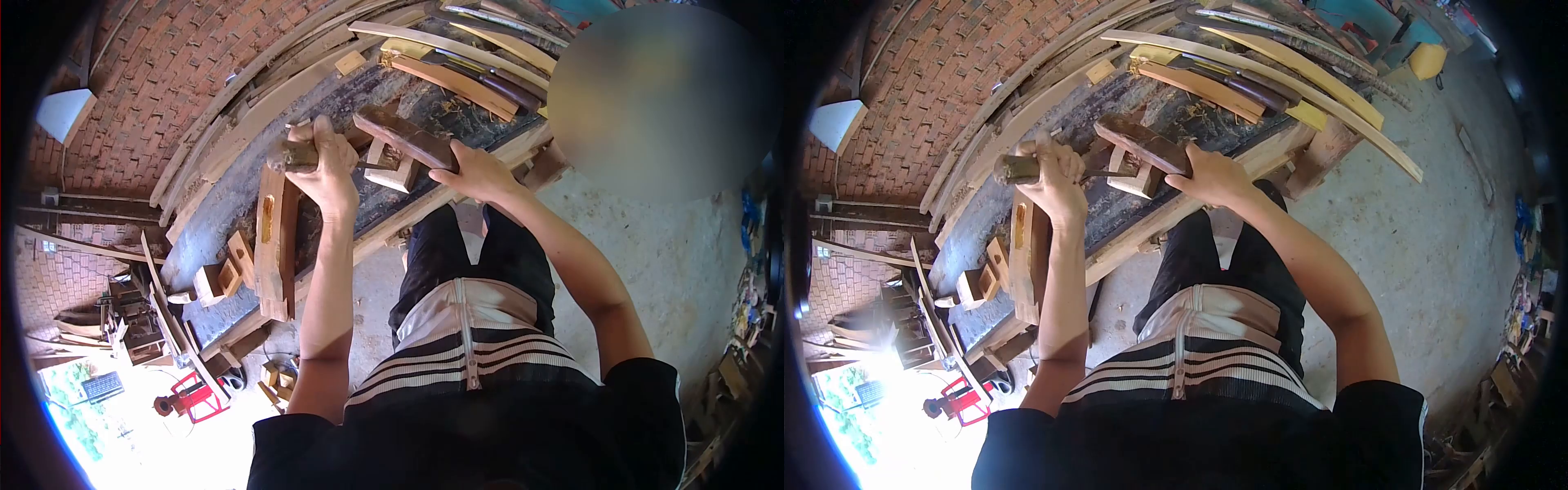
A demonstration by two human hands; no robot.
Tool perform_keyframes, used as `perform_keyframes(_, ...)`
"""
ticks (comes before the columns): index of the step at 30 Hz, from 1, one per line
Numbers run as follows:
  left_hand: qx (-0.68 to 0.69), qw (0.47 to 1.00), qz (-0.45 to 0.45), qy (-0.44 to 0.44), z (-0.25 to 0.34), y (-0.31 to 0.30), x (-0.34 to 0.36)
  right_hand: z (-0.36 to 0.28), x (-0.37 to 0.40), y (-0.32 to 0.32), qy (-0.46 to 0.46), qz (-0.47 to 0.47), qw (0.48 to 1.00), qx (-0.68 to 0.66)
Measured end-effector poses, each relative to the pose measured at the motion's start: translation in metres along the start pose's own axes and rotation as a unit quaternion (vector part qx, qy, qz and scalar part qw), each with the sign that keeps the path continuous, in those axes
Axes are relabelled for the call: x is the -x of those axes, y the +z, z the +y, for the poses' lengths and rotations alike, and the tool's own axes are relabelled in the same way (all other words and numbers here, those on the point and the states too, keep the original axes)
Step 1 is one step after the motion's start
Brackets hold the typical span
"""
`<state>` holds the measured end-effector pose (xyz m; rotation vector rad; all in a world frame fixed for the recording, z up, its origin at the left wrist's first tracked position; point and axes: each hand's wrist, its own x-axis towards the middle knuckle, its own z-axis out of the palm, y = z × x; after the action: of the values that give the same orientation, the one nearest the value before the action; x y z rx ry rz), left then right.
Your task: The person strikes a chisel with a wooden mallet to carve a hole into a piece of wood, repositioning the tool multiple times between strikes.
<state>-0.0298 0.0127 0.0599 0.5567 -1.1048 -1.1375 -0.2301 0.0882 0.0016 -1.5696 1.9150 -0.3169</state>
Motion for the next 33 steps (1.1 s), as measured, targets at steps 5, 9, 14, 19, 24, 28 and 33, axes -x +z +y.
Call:
perform_keyframes(5,-0.025,0.997,0.064,0.046,-0.003,0.007,0.011,0.000,-0.002,0.009,-0.020,0.052,0.997,0.048)
perform_keyframes(9,-0.022,0.991,0.115,0.071,-0.005,-0.006,0.006,0.000,0.003,0.014,-0.015,0.057,0.997,0.040)
perform_keyframes(14,-0.031,0.982,0.183,0.039,0.001,-0.016,-0.005,0.002,0.003,0.021,-0.019,0.075,0.997,0.032)
perform_keyframes(19,0.059,0.991,0.101,0.066,0.003,0.005,-0.002,0.002,0.003,0.022,-0.017,0.071,0.997,0.025)
perform_keyframes(24,-0.193,0.971,-0.056,0.127,0.006,0.011,-0.009,0.006,0.002,0.026,-0.023,0.089,0.996,0.016)
perform_keyframes(28,-0.158,0.974,-0.035,0.155,-0.002,0.031,-0.015,0.008,0.002,0.028,-0.022,0.088,0.996,0.007)
perform_keyframes(33,-0.112,0.983,-0.045,0.139,-0.019,0.030,-0.017,0.005,0.004,0.024,-0.012,0.078,0.997,-0.016)
